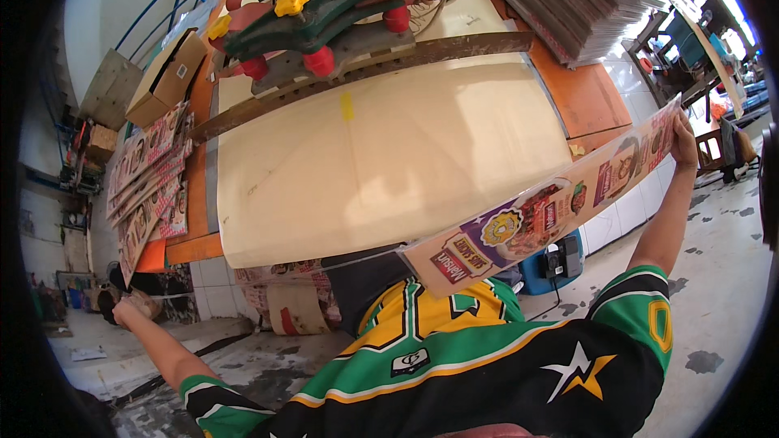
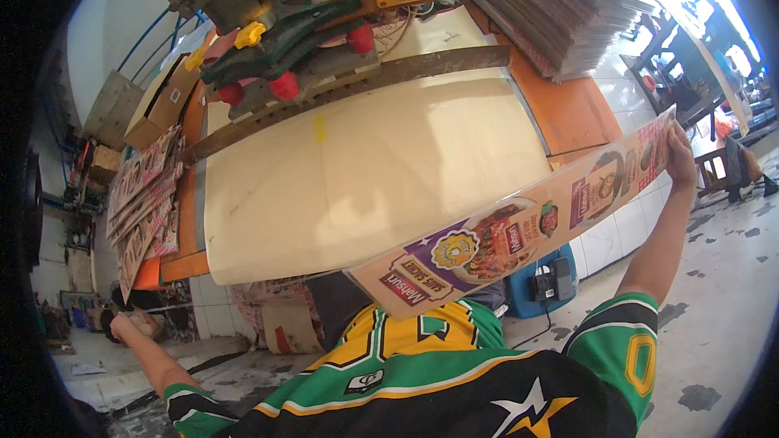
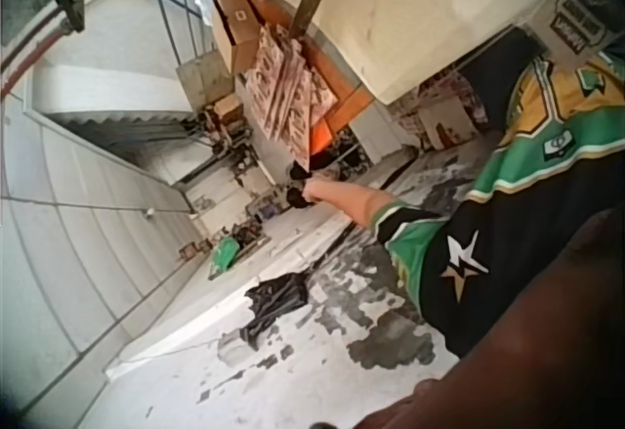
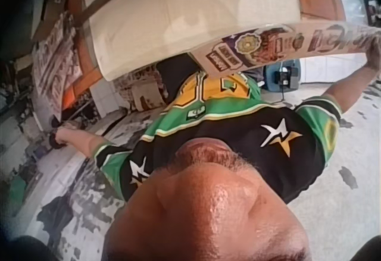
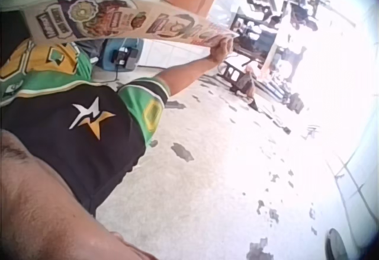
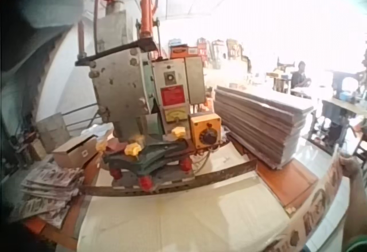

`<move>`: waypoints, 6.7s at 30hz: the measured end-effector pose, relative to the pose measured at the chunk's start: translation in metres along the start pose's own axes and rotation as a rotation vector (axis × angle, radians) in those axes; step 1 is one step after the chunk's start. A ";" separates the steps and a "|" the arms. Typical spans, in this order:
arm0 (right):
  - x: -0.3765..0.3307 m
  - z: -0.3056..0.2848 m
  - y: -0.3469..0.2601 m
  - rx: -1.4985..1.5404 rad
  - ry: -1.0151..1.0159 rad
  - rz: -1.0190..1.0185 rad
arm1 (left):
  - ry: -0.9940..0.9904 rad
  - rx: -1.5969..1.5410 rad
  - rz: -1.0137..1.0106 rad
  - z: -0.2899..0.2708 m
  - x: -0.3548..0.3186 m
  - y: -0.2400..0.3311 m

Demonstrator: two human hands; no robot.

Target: The person positions long strips of printed plastic under a manual heat-sealing machine, aligning them with a guide bar and then pressing the lever to seal the edge.

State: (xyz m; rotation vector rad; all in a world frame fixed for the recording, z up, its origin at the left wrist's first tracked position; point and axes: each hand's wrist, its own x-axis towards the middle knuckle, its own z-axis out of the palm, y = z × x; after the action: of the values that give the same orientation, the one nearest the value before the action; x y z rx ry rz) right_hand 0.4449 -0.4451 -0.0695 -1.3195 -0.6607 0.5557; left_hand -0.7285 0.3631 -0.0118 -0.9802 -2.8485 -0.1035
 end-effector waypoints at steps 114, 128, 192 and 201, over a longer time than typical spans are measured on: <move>-0.010 0.147 0.023 -0.315 0.802 -0.181 | -1.177 0.013 1.036 0.292 -0.519 -0.100; 0.022 0.295 0.047 0.025 0.064 -0.255 | -1.052 0.241 1.554 0.181 -0.531 -0.021; -0.045 0.454 0.061 -0.066 -0.383 0.167 | -0.580 -2.001 0.602 -0.085 -0.449 0.079; -0.046 0.458 0.063 -0.067 -0.398 0.136 | -0.889 -1.956 0.551 -0.055 -0.190 0.214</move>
State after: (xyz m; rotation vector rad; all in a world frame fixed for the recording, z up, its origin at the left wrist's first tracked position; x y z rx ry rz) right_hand 0.0852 -0.1515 -0.0831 -1.3344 -0.9247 0.9286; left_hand -0.4430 0.4101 0.0203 -2.1743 -1.7941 -3.2826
